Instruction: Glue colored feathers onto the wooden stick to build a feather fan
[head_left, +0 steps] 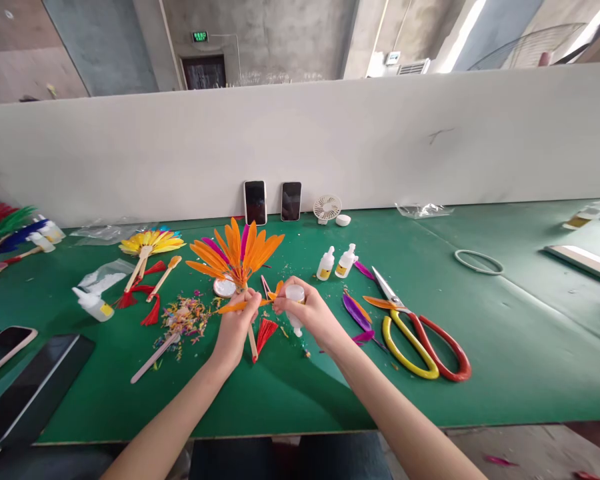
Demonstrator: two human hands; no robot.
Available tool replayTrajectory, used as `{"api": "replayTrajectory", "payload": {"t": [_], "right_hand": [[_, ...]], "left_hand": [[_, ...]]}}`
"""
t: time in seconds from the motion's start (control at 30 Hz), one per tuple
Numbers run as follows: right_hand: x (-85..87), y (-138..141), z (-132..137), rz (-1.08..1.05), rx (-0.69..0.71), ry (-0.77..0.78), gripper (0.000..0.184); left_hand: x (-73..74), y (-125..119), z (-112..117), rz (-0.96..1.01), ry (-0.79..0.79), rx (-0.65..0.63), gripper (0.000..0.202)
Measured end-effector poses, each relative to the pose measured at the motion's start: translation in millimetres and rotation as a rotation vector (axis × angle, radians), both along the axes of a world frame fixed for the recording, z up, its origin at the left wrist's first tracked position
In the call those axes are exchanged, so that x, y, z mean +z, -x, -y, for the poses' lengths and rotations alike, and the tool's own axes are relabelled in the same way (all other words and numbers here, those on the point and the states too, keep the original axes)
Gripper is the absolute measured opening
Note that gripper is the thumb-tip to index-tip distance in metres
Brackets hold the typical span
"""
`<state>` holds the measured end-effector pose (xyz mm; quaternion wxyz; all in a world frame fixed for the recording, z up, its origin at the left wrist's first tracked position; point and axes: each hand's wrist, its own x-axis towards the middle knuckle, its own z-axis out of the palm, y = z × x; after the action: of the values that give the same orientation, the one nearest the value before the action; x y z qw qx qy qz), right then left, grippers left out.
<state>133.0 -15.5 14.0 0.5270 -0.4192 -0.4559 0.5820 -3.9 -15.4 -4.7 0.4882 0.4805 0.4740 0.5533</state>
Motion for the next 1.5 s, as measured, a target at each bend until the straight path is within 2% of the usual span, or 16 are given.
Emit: {"api": "replayTrajectory", "payload": {"t": [0.17,0.37,0.6,0.8,1.07,1.2,1.4,1.43,1.5], "right_hand": [[-2.9,-7.6,-1.4,-0.087,-0.036,0.093,0.018],[-7.0,-5.9,-4.9,-0.246,0.089,0.278,0.020],[-8.4,-10.5,-4.8,-0.279,-0.001,0.328,0.014],[-4.5,-14.5,0.2,-0.239,0.103,0.358,0.009],[-7.4,-21.0,5.7,-0.152,0.185,0.306,0.022],[-7.1,-28.3,5.0,-0.134,0.065,0.243,0.029],[-0.7,-51.1,-0.5,-0.070,-0.438,0.065,0.026],[2.1,-53.5,-0.2,-0.058,-0.472,0.032,0.025],[8.1,-53.9,1.6,-0.001,-0.447,-0.018,0.022]], "left_hand": [[-0.6,0.8,-1.5,0.153,0.007,0.033,0.035],[1.4,-1.4,-0.8,0.267,0.059,-0.028,0.038],[8.5,-1.6,1.8,0.348,0.063,-0.077,0.042],[10.2,-1.4,2.6,0.373,0.086,-0.107,0.043],[9.4,-2.9,1.8,0.387,0.138,-0.036,0.043],[10.3,-2.9,1.7,0.365,0.137,0.007,0.040],[9.5,-3.2,0.3,0.333,0.094,-0.005,0.037],[9.6,-3.4,0.2,0.328,0.093,-0.004,0.037],[10.5,-3.8,0.5,0.319,0.100,0.005,0.037]]}}
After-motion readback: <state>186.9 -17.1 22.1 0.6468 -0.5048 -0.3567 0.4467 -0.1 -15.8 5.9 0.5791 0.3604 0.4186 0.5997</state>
